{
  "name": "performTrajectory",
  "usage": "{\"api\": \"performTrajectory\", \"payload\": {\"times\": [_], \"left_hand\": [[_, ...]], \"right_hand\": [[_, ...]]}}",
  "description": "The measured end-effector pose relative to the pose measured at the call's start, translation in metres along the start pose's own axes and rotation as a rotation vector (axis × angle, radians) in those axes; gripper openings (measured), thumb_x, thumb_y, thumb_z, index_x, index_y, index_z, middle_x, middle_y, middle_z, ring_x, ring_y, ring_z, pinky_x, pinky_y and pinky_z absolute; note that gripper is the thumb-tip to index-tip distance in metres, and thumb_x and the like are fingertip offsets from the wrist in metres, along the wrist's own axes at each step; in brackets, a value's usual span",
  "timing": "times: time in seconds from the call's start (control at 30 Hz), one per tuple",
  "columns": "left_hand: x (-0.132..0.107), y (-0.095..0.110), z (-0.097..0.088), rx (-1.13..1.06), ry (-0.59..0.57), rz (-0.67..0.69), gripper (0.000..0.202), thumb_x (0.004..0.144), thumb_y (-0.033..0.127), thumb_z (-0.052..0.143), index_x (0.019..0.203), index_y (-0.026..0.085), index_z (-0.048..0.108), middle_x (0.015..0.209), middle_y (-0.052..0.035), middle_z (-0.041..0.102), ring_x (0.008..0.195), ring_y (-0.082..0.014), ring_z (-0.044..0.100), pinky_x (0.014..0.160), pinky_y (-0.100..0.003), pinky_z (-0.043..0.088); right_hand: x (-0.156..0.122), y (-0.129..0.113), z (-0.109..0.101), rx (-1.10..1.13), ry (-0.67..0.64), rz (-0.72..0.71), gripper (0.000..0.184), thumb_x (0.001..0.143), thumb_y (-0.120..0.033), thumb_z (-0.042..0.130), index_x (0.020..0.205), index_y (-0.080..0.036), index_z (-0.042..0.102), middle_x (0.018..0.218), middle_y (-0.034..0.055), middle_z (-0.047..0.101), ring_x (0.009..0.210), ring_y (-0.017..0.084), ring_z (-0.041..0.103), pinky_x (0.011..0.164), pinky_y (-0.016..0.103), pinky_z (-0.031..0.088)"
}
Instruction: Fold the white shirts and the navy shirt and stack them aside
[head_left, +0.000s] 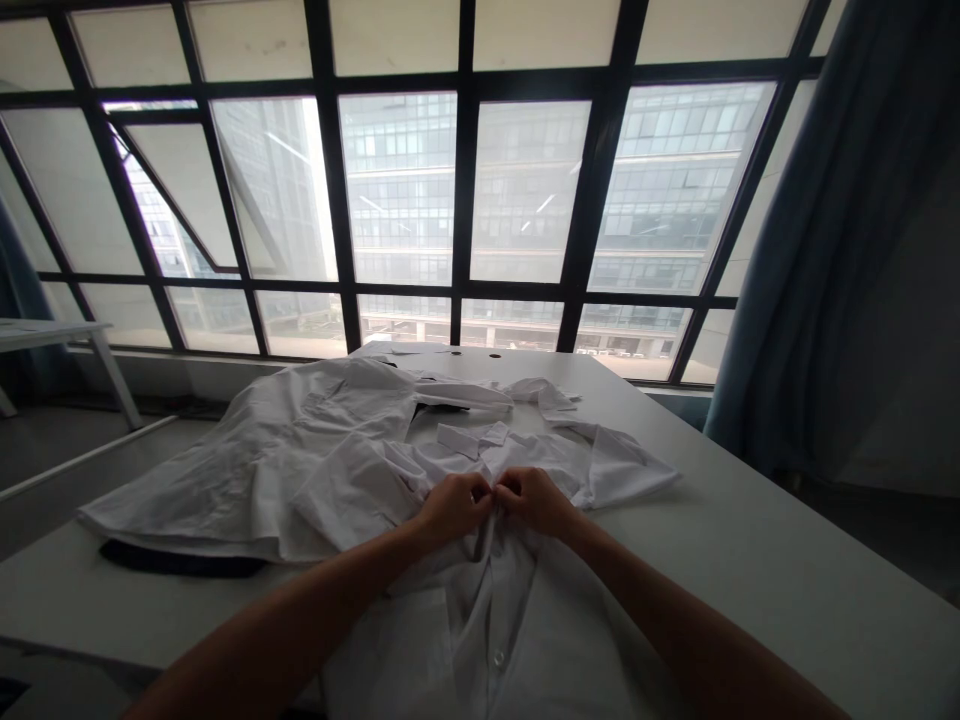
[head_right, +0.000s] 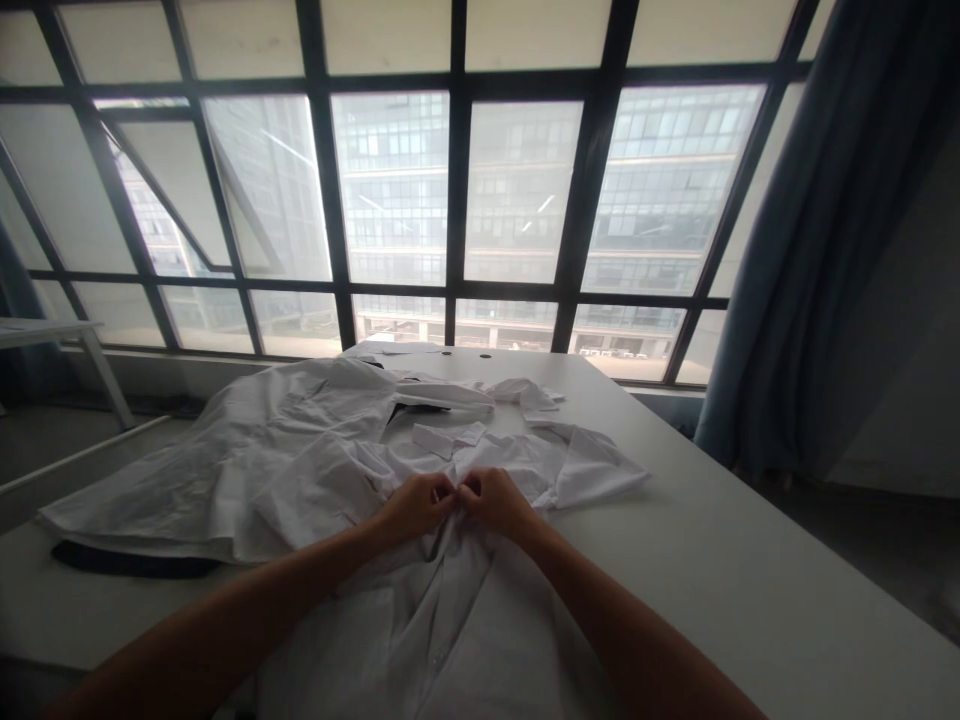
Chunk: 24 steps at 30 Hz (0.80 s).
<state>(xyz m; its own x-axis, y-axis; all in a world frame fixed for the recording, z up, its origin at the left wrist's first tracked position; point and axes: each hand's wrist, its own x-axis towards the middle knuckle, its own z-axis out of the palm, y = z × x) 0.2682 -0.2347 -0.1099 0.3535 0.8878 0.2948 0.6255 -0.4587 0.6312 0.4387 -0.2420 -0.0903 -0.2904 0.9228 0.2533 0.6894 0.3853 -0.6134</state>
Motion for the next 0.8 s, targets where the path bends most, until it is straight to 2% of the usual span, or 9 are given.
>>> {"api": "performTrajectory", "payload": {"times": [0.2,0.5,0.63,0.8], "left_hand": [[0.0,0.003,-0.003,-0.038,0.002,-0.035,0.028,0.082,0.036,0.055,0.083,0.014,0.074,0.071,-0.0037,0.069,0.065,-0.0165,0.061,0.057,-0.023,0.04],[0.005,-0.007,0.001,-0.123,-0.015,-0.028,0.027,0.08,0.032,0.054,0.084,0.013,0.073,0.067,-0.0022,0.066,0.062,-0.015,0.059,0.055,-0.022,0.039],[0.005,-0.01,0.002,-0.144,0.0,-0.002,0.025,0.079,0.029,0.055,0.085,0.012,0.072,0.066,-0.0018,0.064,0.064,-0.0144,0.057,0.056,-0.021,0.039],[0.005,-0.009,0.005,-0.18,-0.022,0.047,0.026,0.079,0.028,0.052,0.085,0.012,0.07,0.064,-0.0008,0.062,0.059,-0.013,0.055,0.055,-0.022,0.038]], "right_hand": [[0.003,0.011,0.002,0.127,-0.041,-0.007,0.02,0.08,-0.025,0.05,0.073,-0.015,0.066,0.062,0.0019,0.068,0.058,0.014,0.062,0.055,0.021,0.043],[0.009,0.023,0.011,0.234,-0.041,-0.003,0.017,0.078,-0.025,0.051,0.072,-0.016,0.063,0.062,0.0011,0.066,0.06,0.014,0.06,0.057,0.021,0.044],[0.009,0.021,0.009,0.156,-0.044,-0.02,0.018,0.077,-0.025,0.05,0.071,-0.015,0.064,0.06,0.0007,0.064,0.058,0.013,0.058,0.056,0.021,0.041],[0.007,0.016,0.006,-0.106,0.015,-0.037,0.02,0.075,-0.022,0.048,0.072,-0.016,0.067,0.066,0.0016,0.066,0.063,0.014,0.056,0.059,0.022,0.037]]}}
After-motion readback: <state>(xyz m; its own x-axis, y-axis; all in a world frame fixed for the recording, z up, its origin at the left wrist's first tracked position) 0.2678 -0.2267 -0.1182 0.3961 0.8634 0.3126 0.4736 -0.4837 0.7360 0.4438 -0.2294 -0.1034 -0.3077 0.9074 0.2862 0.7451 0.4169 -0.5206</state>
